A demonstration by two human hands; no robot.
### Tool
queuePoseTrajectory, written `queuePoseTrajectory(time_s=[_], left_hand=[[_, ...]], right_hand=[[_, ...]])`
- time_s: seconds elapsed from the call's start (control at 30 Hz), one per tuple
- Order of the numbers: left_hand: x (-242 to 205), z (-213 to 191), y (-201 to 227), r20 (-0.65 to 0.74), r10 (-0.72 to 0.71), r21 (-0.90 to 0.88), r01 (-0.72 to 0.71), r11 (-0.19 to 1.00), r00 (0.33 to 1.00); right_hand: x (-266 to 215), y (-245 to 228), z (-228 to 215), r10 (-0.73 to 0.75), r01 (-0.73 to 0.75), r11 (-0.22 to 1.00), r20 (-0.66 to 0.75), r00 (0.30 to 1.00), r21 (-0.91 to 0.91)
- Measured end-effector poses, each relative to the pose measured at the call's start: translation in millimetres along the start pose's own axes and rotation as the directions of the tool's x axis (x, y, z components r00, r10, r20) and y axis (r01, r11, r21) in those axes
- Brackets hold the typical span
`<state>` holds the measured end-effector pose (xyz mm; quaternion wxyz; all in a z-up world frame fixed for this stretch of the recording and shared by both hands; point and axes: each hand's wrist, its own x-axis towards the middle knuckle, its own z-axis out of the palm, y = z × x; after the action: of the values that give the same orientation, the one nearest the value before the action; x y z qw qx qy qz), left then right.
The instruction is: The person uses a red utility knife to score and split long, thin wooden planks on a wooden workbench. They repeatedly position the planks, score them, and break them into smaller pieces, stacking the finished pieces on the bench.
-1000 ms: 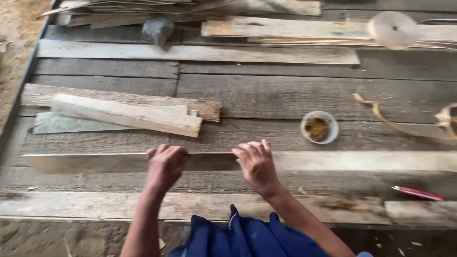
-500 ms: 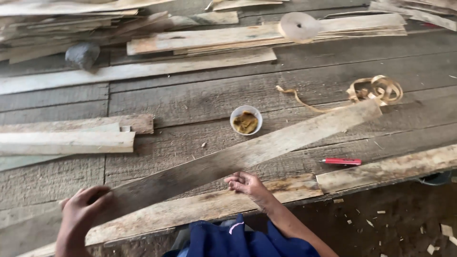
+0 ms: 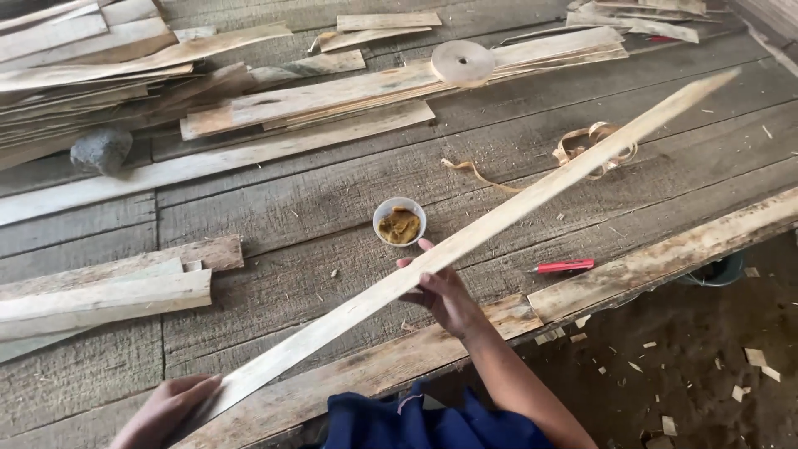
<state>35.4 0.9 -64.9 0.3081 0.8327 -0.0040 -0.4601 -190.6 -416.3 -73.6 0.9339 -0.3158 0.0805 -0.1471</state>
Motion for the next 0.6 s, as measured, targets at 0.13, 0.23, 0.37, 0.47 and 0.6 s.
queuePoseTrajectory(time_s=[0.13,0.23,0.37,0.47,0.6], left_hand=[[-6,15,28,0.223,0.07,0.221,-0.12,0.968,0.972],[-16,24,53,0.347,0.119,0.164,-0.186,0.969,0.93],[26,20,20,0.367,0.153,0.275,-0.264,0.925,0.917],[103,29,-29,0.54,0.451,-0.173,-0.431,0.886,0.711],[148,43,-47,0.386,0.463,0.009,-0.505,0.863,0.798]], right_hand=[[23,-21,46,-0.113,-0.036,0.96,-0.502,0.858,-0.277],[38,-30,51,-0.123,-0.151,0.937,-0.702,0.701,-0.315],[37,-24,70,-0.172,-0.151,0.929,-0.756,0.631,-0.337],[35,-7,49,-0.285,-0.023,0.906,-0.648,0.707,-0.424],[26,3,34,-0.267,-0.054,0.916,-0.704,0.657,-0.398]])
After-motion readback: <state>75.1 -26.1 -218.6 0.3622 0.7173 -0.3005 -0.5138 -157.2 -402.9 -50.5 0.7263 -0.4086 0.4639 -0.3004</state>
